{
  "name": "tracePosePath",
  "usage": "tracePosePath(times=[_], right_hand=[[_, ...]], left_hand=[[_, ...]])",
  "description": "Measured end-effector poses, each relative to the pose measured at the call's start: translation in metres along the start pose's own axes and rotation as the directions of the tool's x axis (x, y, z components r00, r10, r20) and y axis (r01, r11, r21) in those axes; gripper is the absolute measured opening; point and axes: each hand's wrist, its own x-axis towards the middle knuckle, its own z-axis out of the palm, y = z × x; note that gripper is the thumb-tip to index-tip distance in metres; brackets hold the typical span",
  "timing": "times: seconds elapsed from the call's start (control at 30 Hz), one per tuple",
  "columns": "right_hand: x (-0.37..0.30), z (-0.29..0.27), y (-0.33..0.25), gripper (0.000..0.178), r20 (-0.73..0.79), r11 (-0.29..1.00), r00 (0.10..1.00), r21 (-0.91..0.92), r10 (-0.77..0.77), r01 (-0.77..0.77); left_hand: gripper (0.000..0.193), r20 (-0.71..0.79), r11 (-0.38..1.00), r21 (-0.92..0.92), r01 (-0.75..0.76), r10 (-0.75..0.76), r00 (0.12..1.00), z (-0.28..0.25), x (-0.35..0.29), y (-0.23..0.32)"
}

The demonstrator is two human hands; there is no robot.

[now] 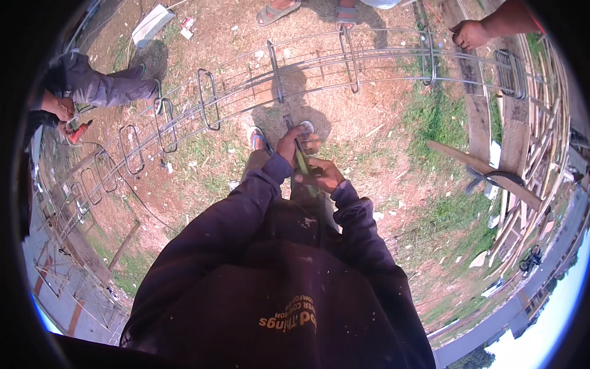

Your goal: The person uses pliers to twist wire ties around the intersections of a rebar cage laid on the ground. A coworker assists by holding the structure and handing over materials. The person repeatedly bends down to secure multiple joints along the cage.

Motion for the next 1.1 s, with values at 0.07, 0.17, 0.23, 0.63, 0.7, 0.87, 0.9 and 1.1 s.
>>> tracePosePath(times=[0.07, 0.17, 0.23, 0.63, 0.7, 0.87, 0.9, 1.1], right_hand=[[0.007, 0.010, 0.010, 0.025, -0.177, 0.991, 0.976, 0.068, 0.127, -0.117], [0.008, 0.024, 0.015, 0.013, -0.352, 0.999, 0.936, 0.035, 0.003, 0.010], [0.010, 0.039, 0.014, 0.014, -0.361, 0.607, 0.784, -0.794, -0.505, 0.026], [0.016, 0.016, 0.045, 0.038, -0.652, 0.948, 0.702, 0.300, 0.286, -0.108], [0.020, 0.017, 0.048, 0.032, -0.721, 0.986, 0.692, 0.141, 0.044, 0.085], [0.029, 0.038, 0.048, 0.019, -0.705, 0.944, 0.653, -0.072, -0.276, 0.322], [0.030, 0.043, 0.041, 0.017, -0.685, 0.927, 0.644, -0.128, -0.341, 0.353], [-0.032, 0.054, -0.022, 0.023, -0.605, 0.762, 0.528, -0.633, -0.596, 0.134]], left_hand=[[0.047, -0.013, 0.997, -0.045, 0.056, -0.056, 0.998, 0.010, -0.002, 0.004], [0.042, -0.254, 0.930, 0.213, -0.298, 0.348, 0.903, 0.025, -0.004, -0.014], [0.051, -0.427, 0.714, 0.668, -0.211, 0.599, 0.677, 0.021, 0.004, -0.021], [0.019, 0.078, 0.939, 0.100, -0.330, 0.323, 0.943, 0.004, 0.011, -0.021], [0.040, 0.315, 0.907, 0.118, -0.405, 0.353, 0.881, -0.014, 0.004, -0.007], [0.044, 0.323, 0.948, 0.190, -0.254, 0.184, 0.928, -0.020, -0.004, -0.003], [0.043, 0.300, 0.928, 0.250, -0.276, 0.197, 0.933, -0.014, -0.005, 0.002], [0.025, 0.023, 0.927, 0.253, -0.278, 0.282, 0.959, 0.006, -0.047, 0.027]])
